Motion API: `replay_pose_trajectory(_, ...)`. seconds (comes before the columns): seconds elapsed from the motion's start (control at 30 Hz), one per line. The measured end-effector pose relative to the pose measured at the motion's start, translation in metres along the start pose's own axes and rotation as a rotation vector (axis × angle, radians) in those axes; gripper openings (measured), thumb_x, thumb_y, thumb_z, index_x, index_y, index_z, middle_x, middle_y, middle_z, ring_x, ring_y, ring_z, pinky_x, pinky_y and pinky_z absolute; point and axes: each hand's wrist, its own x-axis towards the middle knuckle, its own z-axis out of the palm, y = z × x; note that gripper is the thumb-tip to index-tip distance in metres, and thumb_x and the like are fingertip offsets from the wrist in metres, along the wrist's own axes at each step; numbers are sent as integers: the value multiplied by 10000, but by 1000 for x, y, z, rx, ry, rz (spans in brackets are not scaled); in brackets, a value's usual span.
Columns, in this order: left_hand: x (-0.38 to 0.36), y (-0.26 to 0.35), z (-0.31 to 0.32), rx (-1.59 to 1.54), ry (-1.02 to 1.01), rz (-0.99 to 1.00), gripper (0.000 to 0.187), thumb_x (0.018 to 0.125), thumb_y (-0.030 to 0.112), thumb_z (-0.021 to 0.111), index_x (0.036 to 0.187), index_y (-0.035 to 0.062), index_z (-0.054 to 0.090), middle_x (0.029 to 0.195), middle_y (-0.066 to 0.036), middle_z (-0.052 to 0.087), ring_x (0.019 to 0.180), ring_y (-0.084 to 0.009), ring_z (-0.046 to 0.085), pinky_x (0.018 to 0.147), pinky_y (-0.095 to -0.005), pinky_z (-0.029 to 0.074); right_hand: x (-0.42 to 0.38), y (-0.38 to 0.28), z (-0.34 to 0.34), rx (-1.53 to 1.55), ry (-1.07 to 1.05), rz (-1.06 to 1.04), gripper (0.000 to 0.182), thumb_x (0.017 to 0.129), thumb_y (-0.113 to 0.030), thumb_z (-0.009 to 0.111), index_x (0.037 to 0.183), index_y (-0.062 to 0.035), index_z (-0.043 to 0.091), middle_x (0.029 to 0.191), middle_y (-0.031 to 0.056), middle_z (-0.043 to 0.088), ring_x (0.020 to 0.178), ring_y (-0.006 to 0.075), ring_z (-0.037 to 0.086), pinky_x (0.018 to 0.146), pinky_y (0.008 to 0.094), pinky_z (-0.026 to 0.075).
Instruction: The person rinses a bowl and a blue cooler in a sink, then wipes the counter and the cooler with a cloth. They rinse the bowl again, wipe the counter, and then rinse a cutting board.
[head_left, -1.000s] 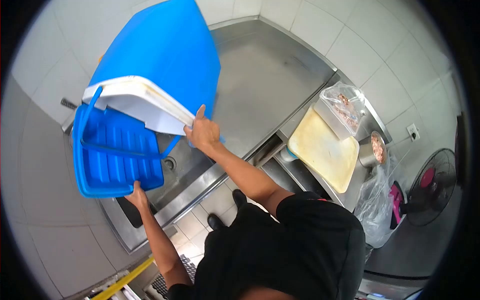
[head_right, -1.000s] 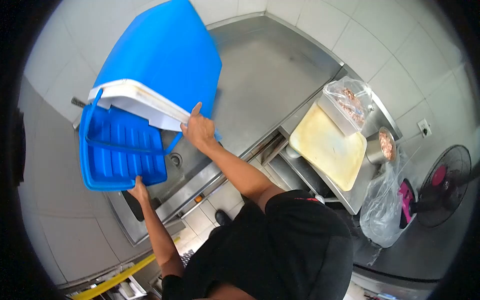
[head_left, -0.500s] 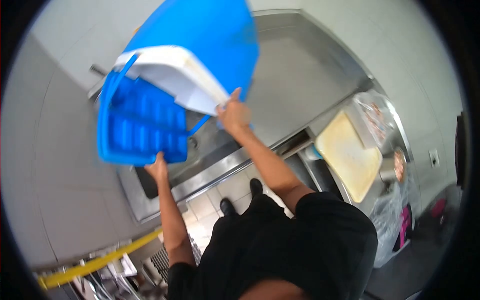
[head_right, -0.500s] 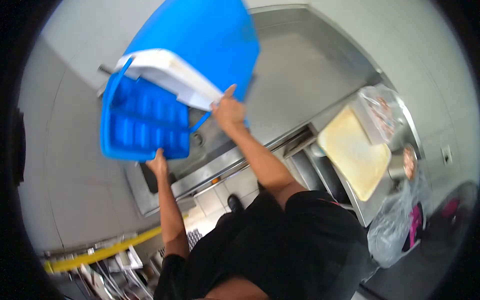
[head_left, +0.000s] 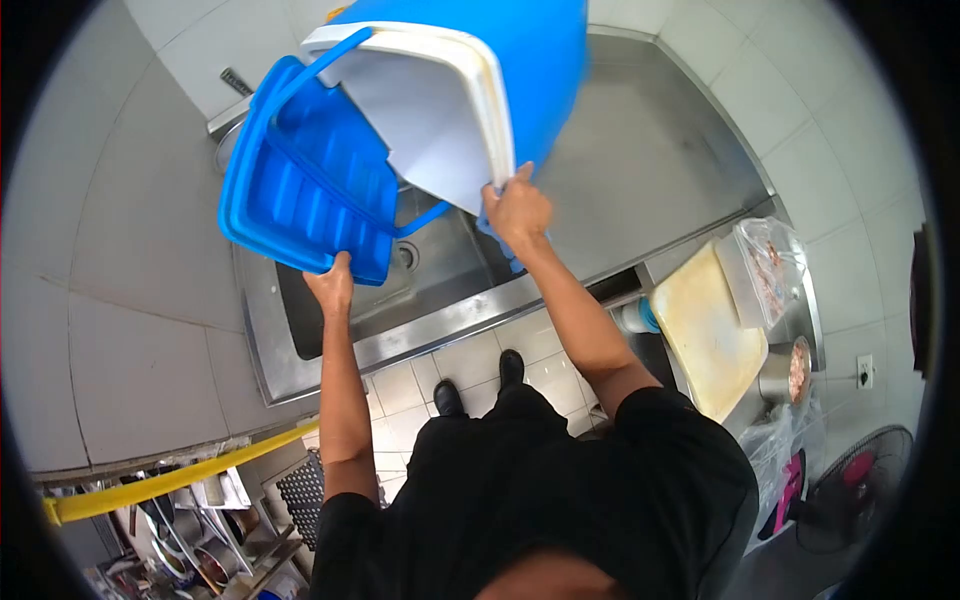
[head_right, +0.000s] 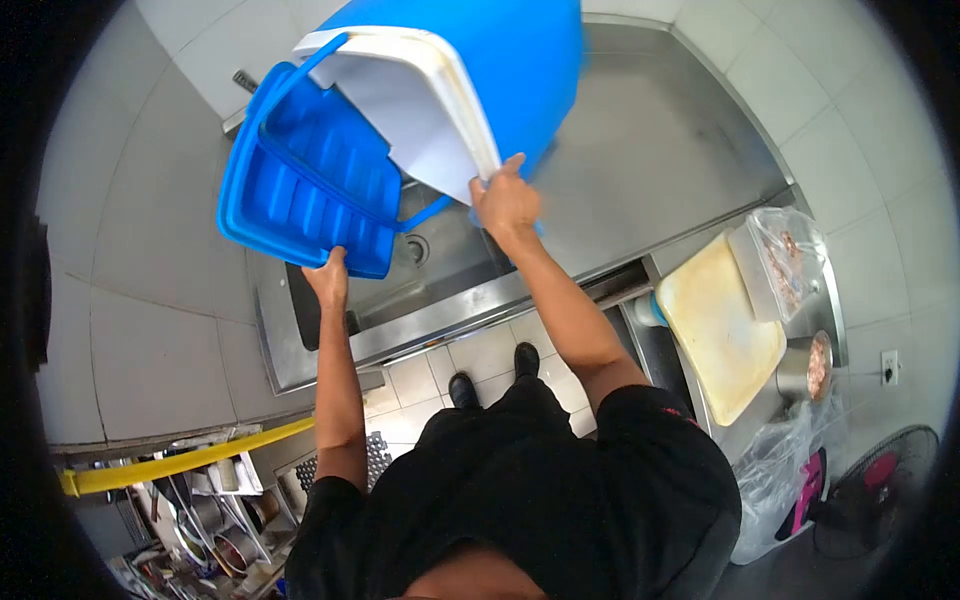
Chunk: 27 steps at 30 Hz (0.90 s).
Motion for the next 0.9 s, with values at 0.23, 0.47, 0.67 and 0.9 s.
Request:
replay_pose_trajectory(0.23, 0, -21, 10, -190, -7, -32, 159, 659, -20, 584, 814, -57, 582, 778, -59, 591, 690, -171, 555, 682, -310, 452, -1, 1, -2, 107, -59, -135, 805, 744, -335, 603, 1205, 246, 290, 706, 244, 623, 628, 348, 635, 574, 426, 508)
replay_pose_trajectory(0.47, -10, -19, -3, -128, -8, -99, 165, 645, -30, 582, 806, -61, 561, 752, -66, 576, 662, -164, 540, 649, -304, 448, 8, 8, 3, 132, 25, -218, 736, 733, -297, 616, 1160, 236, 338, 665, 240, 615, 576, 352, 627, 532, 424, 506)
replay_pose_trajectory(0.67, -12, -25, -1, -78, 94, 45, 140, 634, -25, 595, 766, -49, 557, 735, -55, 570, 667, -161, 531, 648, -299, 439, 9, -4, 5, 155, 0, -139, 624, 735, -300, 608, 1068, 193, 417, 673, 229, 622, 579, 361, 626, 539, 430, 506)
replay_pose_trajectory(0.9, -15, -9, -3, -139, 55, 83, 286, 630, -47, 567, 913, -91, 576, 850, -109, 608, 751, -208, 587, 741, -322, 465, 3, -7, 3, 168, -2, -17, 687, 754, -305, 608, 1113, 227, 362, 728, 243, 630, 652, 357, 642, 599, 432, 516)
